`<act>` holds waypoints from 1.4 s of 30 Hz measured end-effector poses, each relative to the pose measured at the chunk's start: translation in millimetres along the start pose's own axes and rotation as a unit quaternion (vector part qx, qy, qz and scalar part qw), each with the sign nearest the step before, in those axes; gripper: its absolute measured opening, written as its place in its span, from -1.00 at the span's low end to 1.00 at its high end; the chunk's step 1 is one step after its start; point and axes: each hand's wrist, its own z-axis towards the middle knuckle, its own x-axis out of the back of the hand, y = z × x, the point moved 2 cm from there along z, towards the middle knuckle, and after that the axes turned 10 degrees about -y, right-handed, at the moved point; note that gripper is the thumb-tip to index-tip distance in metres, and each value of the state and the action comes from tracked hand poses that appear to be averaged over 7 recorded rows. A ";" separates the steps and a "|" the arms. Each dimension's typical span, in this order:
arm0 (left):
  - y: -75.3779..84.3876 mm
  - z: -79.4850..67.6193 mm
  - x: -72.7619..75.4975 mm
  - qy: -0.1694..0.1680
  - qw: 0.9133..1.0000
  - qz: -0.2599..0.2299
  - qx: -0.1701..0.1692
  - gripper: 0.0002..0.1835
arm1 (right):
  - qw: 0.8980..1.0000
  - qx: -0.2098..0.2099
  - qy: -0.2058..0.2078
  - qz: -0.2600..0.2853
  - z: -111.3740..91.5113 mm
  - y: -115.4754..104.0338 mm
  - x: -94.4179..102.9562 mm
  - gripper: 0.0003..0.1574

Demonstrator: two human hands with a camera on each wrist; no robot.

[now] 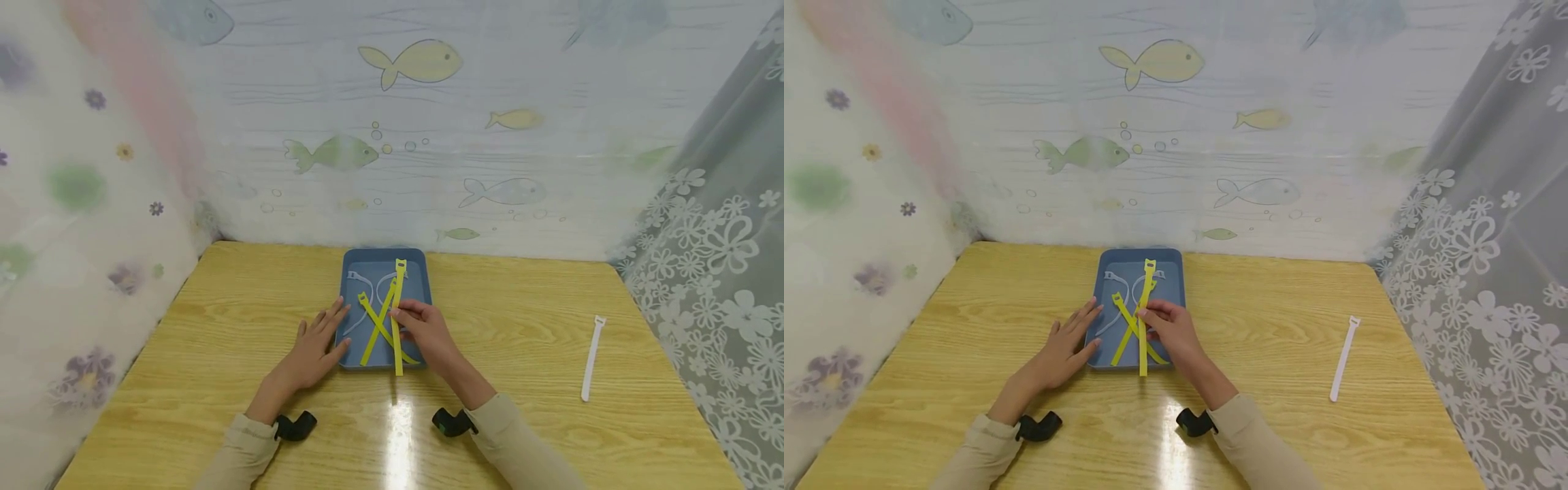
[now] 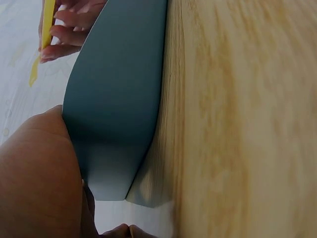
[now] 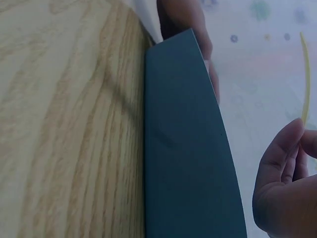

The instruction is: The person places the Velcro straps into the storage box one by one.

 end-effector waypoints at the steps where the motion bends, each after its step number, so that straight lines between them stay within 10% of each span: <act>1: 0.0 0.0 0.1 0.000 1.000 0.001 -0.001 -0.28 | 1.000 -0.001 0.005 0.002 1.6 -0.6 -0.2 -0.60; 11: -1.1 0.8 0.0 -0.003 1.000 0.006 0.002 -0.28 | 0.996 -0.016 0.039 0.074 20.1 -0.2 0.2 -0.68; 42: -1.7 1.4 -0.1 -0.006 1.000 0.010 0.009 -0.28 | 0.999 -0.033 0.014 -0.028 64.3 -20.8 4.5 -0.61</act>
